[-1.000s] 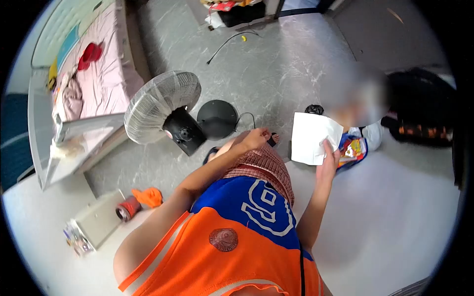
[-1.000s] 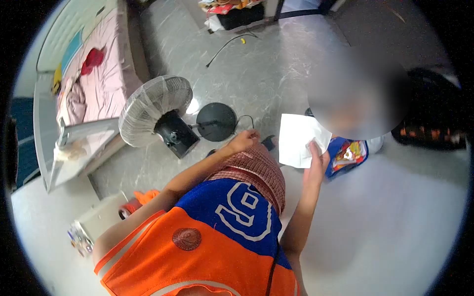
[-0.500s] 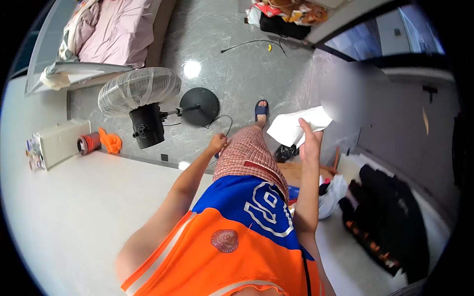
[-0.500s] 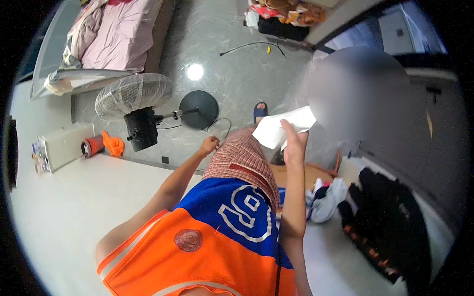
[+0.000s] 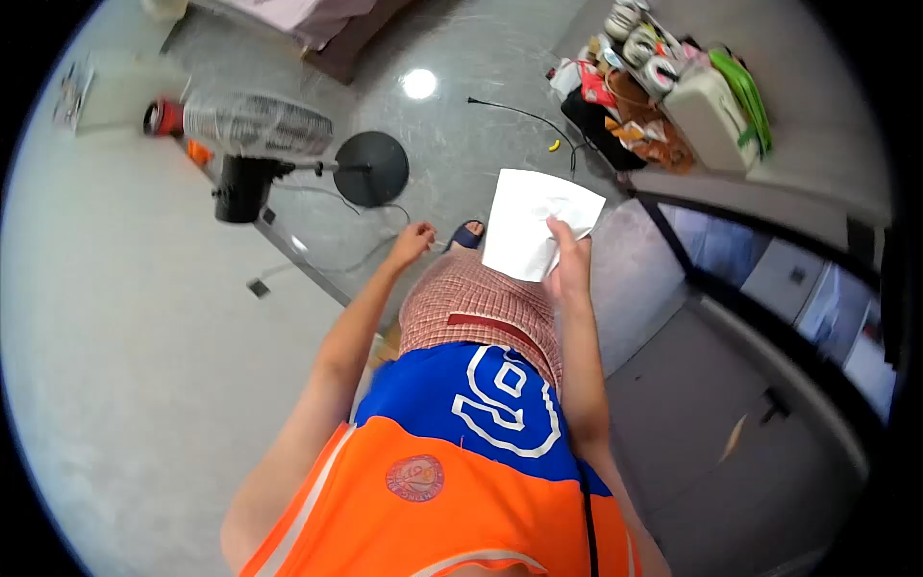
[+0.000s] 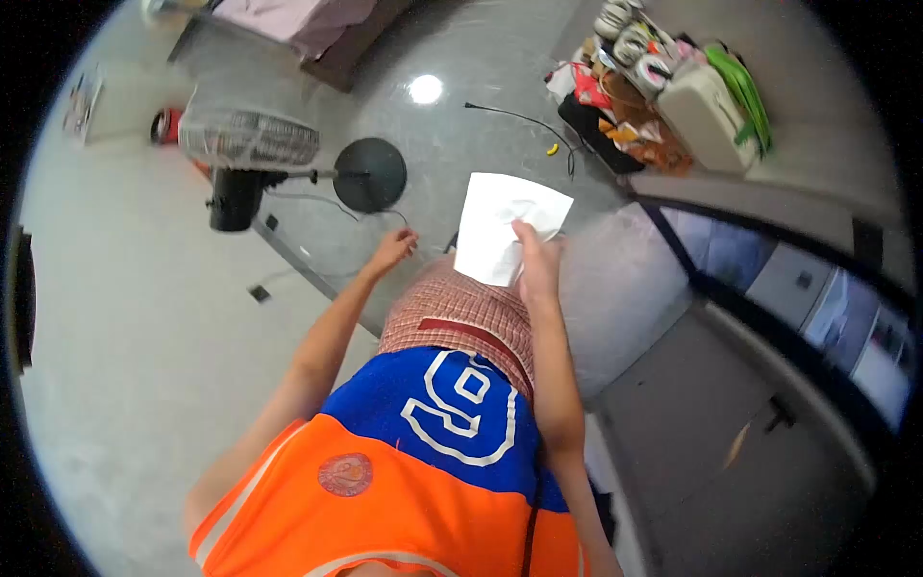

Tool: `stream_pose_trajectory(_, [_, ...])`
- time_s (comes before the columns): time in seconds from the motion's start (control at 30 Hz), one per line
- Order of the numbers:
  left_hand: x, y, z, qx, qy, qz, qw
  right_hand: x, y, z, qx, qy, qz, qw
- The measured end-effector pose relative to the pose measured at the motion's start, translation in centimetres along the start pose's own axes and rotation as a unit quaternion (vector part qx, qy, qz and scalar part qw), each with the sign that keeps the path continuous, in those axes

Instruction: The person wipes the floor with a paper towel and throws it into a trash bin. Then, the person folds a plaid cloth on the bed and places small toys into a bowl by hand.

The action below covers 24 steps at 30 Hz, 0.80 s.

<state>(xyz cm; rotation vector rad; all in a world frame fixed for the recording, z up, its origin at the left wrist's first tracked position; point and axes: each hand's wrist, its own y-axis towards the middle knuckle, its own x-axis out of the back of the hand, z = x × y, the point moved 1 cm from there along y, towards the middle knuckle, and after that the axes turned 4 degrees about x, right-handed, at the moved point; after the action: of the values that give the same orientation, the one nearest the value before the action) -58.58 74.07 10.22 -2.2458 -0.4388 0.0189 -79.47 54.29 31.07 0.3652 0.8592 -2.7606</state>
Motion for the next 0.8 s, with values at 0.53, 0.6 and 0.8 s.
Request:
stream_pose_trajectory(0.53, [-12.1,2.3,-1.9,0.061,-0.254,-0.281,0.923,-1.8,23.7,1.4,-0.15,-0.282,0.167,0.933])
stream_pose_trajectory(0.6, [-10.7,5.3,-1.6,0.068,-0.241,-0.269,0.93,-2.9,26.9,-1.3,-0.14,-0.271,0.136,0.942])
stream_pose_trajectory(0.8, [-2.6,17.3,-3.8,0.052,-0.243,-0.264,0.932,-9.3,37.6,-11.0,-0.1,-0.313,0.124,0.936])
